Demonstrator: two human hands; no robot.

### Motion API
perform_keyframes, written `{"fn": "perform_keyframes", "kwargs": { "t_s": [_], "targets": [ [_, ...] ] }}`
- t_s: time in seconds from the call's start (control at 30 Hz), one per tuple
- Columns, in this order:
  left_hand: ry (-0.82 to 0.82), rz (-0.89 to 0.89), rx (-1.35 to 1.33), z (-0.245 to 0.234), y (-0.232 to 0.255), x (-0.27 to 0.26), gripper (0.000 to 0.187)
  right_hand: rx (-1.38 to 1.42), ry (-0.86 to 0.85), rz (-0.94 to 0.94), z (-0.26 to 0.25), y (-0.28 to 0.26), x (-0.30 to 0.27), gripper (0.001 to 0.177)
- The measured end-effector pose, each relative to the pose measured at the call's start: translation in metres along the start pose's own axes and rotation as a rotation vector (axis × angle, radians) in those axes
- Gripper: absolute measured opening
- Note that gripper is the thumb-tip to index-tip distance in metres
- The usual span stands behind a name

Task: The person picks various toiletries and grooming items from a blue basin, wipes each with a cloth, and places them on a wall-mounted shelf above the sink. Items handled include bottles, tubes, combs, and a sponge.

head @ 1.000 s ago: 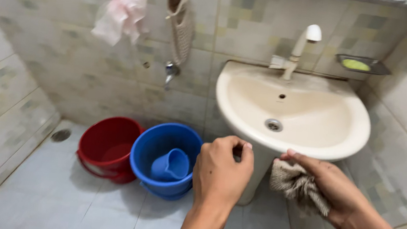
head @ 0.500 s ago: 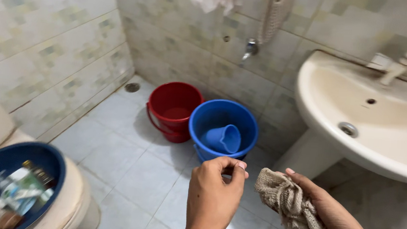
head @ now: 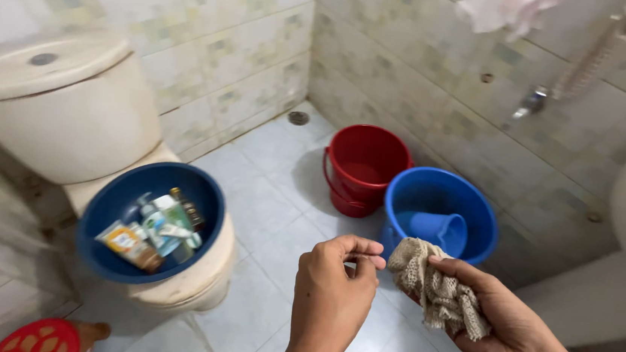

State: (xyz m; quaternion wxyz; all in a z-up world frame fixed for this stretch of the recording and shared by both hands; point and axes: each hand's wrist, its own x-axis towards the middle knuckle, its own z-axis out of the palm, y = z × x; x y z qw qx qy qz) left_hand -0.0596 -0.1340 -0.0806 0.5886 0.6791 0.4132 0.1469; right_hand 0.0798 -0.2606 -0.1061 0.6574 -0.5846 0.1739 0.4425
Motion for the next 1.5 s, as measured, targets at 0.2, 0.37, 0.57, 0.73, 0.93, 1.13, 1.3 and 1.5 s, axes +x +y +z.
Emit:
{"fn": "perform_keyframes", "kwargs": {
  "t_s": [0.2, 0.37, 0.57, 0.73, 0.93, 1.13, 1.3, 1.5],
  "targets": [
    [0.091, -0.023, 0.02, -0.07, -0.03, 0.016, 0.024, -0.055, -0.047, 0.136, 0.081, 0.026, 0.009, 0.039],
    [0.208, 0.211, 0.126, -0.115, -0.077, 0.041, 0.025, -0.174, -0.181, 0.141, 0.132, 0.054, 0.029, 0.036],
    [0.122, 0.07, 0.113, -0.167, -0.094, 0.042, 0.03, -0.298, -0.315, 0.152, 0.19, 0.082, 0.033, 0.035],
    [0.187, -0.001, 0.069, -0.198, -0.098, 0.037, 0.023, -0.29, -0.416, 0.195, 0.235, 0.101, 0.022, 0.037],
    [0.309, 0.082, 0.095, -0.214, -0.113, 0.032, 0.015, -0.522, -0.48, 0.167, 0.268, 0.12, 0.028, 0.045],
    [0.316, -0.042, -0.006, -0.236, -0.127, 0.046, 0.017, -0.602, -0.544, 0.193, 0.297, 0.141, 0.065, 0.039],
    [0.454, -0.082, -0.214, -0.257, -0.162, 0.074, 0.02, -0.676, -0.578, 0.272, 0.33, 0.152, 0.107, 0.04],
    [0.588, -0.32, -0.248, -0.281, -0.238, 0.13, 0.024, -0.89, -0.399, 0.328, 0.379, 0.17, 0.17, 0.043]
  ]
}}
